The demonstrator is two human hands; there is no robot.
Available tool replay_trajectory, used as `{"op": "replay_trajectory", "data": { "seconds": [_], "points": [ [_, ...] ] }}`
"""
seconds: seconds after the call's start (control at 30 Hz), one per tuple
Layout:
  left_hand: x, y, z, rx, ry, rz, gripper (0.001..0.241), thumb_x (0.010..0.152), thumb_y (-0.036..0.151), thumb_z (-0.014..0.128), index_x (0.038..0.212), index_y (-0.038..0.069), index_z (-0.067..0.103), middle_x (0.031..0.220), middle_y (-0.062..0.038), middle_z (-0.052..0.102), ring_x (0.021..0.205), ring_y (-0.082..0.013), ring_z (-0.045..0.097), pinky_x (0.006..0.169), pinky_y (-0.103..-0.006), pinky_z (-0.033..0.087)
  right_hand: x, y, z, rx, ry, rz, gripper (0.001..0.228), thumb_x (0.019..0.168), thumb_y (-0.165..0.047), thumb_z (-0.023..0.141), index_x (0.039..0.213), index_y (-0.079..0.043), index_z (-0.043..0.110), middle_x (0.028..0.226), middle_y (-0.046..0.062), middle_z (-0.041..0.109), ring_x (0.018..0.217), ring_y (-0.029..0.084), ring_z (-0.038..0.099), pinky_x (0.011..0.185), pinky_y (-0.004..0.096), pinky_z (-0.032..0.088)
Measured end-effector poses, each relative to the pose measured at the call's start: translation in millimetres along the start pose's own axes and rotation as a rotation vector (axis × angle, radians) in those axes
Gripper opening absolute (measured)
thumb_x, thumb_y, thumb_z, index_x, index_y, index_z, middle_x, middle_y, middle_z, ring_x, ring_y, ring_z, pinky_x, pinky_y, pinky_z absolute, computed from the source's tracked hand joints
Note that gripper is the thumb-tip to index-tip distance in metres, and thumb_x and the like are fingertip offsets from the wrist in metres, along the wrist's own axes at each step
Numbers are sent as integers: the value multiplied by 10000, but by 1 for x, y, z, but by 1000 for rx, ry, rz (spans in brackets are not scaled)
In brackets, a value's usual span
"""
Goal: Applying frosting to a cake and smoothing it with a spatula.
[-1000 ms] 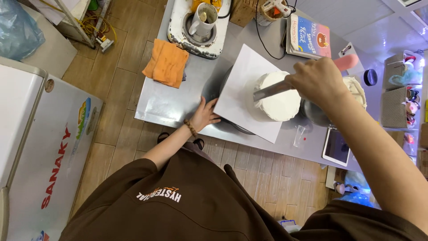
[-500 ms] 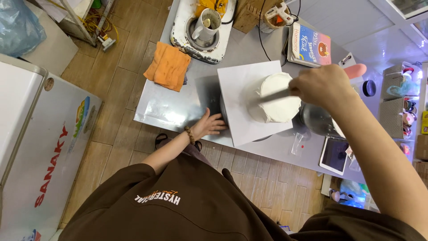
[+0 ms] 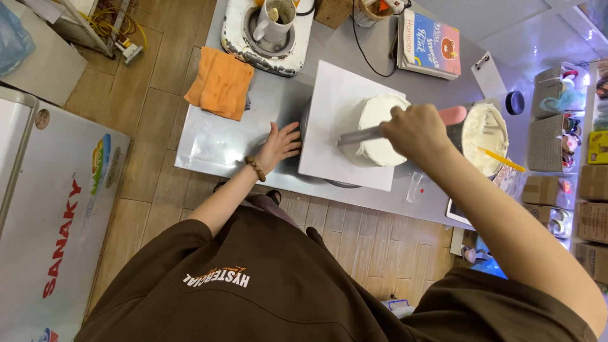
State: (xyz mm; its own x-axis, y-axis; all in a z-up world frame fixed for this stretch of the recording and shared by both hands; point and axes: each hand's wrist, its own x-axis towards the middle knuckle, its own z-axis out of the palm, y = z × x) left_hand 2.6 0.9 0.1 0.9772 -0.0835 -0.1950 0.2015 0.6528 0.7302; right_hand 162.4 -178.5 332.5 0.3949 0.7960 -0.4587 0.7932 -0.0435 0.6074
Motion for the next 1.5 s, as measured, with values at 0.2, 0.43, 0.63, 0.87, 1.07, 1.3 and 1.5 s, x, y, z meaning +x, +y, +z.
{"op": "replay_trajectory", "data": {
  "seconds": [0.2, 0.43, 0.63, 0.87, 1.07, 1.3, 1.5],
  "points": [
    [-1, -10, 14, -56, -63, -202, 1206, 689, 956, 106, 1628, 201, 124, 1609, -208, 380, 1377, -413, 513, 1129, -577, 391, -1, -10, -3, -11, 122, -47, 86, 854, -215, 666, 822, -230, 744, 858, -21, 685, 775, 173, 711, 552, 325, 508],
    [8, -23, -7, -35, -168, -155, 1350, 678, 1019, 26, 1621, 99, 317, 1492, -281, 556, 1164, -399, 698, 1094, -529, 465, -7, -27, 0, 58, 21, -13, 113, 875, -202, 669, 788, -223, 737, 847, 10, 680, 770, 195, 710, 544, 336, 488],
    [23, -52, -18, -165, 67, -88, 1348, 696, 1012, 75, 1642, 75, 287, 1388, -245, 612, 1208, -330, 624, 1172, -552, 405, -1, -20, -8, 11, 195, -47, 78, 814, -205, 673, 801, -242, 741, 853, 5, 684, 781, 188, 714, 552, 343, 500],
    [14, -41, 3, 34, -125, -171, 1449, 619, 1032, -33, 1593, 36, 366, 1342, -267, 645, 1244, -401, 642, 1134, -523, 410, -6, -40, -14, 16, -8, -25, 112, 884, -214, 671, 794, -220, 737, 868, 15, 682, 780, 195, 708, 552, 333, 499],
    [6, -40, 19, -32, 37, -199, 1370, 578, 1007, 46, 1652, 157, 28, 1531, -274, 395, 1388, -406, 478, 1182, -559, 381, -1, -41, -34, -77, 138, -95, 62, 778, -244, 683, 806, -224, 734, 868, -13, 684, 779, 171, 698, 578, 335, 508],
    [-6, -35, 11, -104, -8, -92, 1364, 619, 1023, 9, 1655, 138, 58, 1555, -348, 425, 1455, -455, 444, 1211, -538, 294, -16, -57, -36, -37, -26, -53, 120, 894, -227, 653, 806, -190, 725, 853, 4, 673, 759, 168, 681, 573, 314, 498],
    [-20, -39, 21, -276, -56, -152, 1371, 583, 1019, 50, 1658, 169, 69, 1625, -265, 326, 1459, -445, 394, 1218, -572, 259, -9, -58, -46, -60, 40, -103, 89, 870, -215, 660, 803, -187, 710, 838, -10, 653, 767, 171, 665, 603, 325, 484]
  ]
}}
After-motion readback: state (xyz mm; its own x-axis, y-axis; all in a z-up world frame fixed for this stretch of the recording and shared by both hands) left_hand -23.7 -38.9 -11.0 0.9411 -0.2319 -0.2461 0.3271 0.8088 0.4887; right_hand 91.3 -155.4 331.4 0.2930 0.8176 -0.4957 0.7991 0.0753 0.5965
